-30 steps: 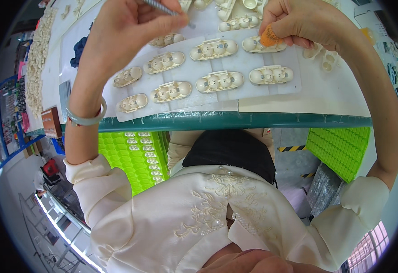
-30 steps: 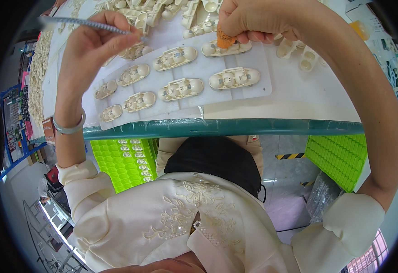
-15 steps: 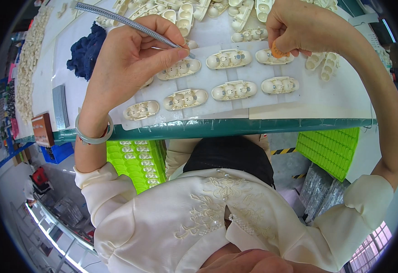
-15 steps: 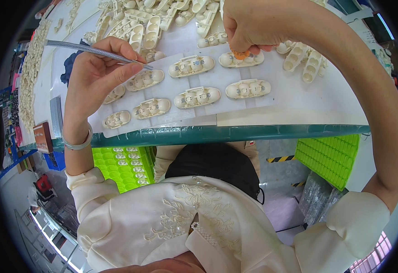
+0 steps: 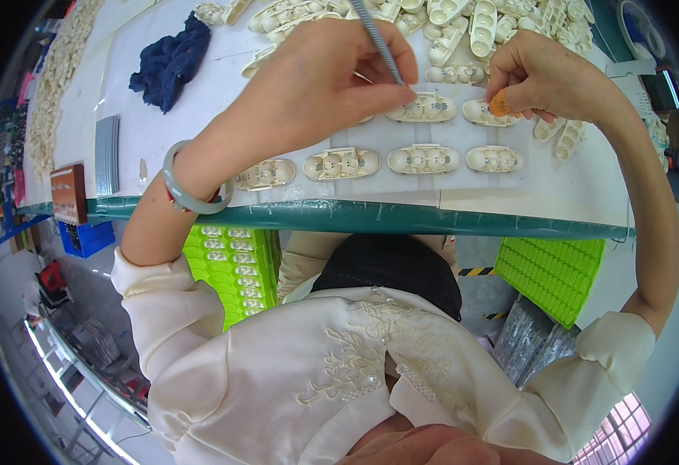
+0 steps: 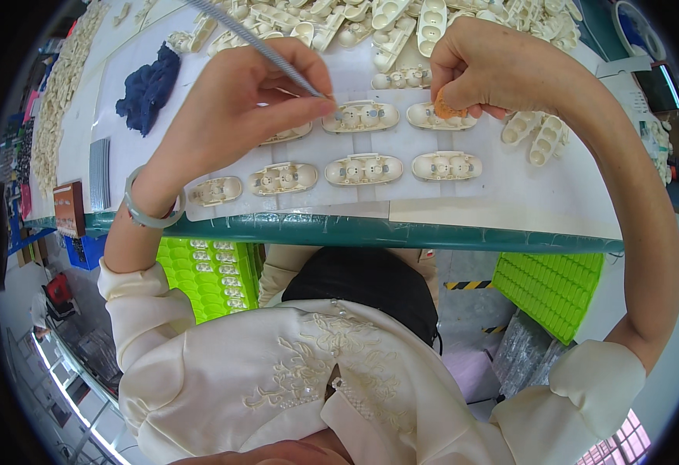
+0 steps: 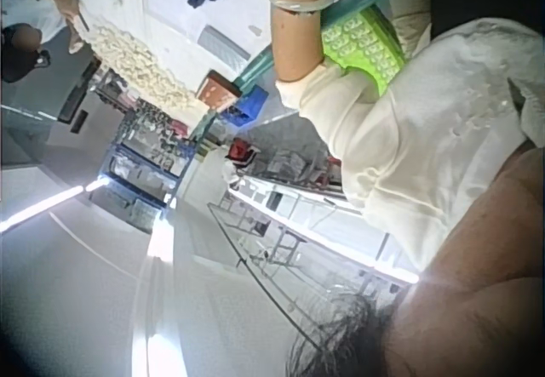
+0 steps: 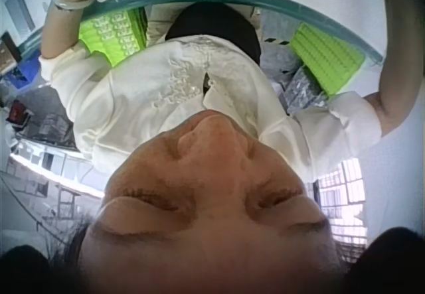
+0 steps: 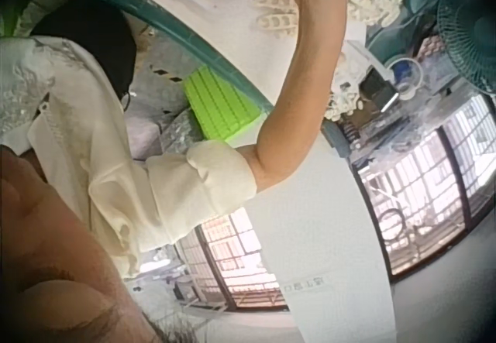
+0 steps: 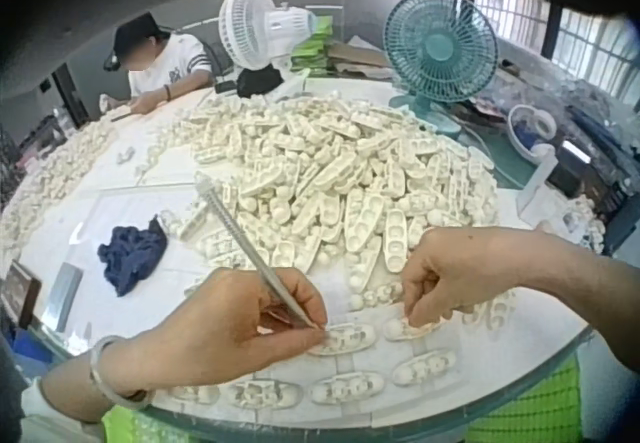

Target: Cleaning and applying adhesive/liquid to small plastic components and arranging them in a sorting tray.

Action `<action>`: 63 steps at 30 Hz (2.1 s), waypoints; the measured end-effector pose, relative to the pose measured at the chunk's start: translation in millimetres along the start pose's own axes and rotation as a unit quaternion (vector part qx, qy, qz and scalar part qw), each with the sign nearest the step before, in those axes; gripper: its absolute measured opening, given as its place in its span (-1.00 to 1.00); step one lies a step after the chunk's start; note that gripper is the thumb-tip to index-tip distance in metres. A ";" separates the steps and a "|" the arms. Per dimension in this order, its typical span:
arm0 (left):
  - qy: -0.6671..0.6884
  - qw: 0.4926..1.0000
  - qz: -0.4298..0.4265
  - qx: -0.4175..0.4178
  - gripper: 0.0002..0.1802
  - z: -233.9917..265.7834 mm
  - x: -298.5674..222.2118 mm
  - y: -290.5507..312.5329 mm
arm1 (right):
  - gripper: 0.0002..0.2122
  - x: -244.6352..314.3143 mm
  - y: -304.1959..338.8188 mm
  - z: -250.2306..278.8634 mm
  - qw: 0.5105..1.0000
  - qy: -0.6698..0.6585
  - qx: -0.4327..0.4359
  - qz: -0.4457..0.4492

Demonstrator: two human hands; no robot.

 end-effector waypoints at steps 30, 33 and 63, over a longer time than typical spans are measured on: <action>0.001 0.998 0.051 0.035 -0.86 -8.6 9.1 -6.1 | -0.87 -15.0 9.7 -4.7 0.988 -0.120 0.090 -0.029; 0.025 0.999 0.036 0.028 -0.87 -7.0 8.9 -5.2 | -0.86 -12.5 8.8 -0.1 0.986 -0.143 0.078 -0.026; -0.073 0.987 -0.138 -0.041 -0.81 -2.0 -36.8 -2.3 | -0.87 34.8 -14.7 -33.2 0.966 -0.250 0.066 0.023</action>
Point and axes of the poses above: each hand's wrist, its own y-axis away from the middle knuckle, its own z-axis out of the back of the hand, x = y × z, the point moved 10 cm from there along -y, towards the middle knuckle, and after that the axes turned 4 degrees about -x, right-handed, at the moved point
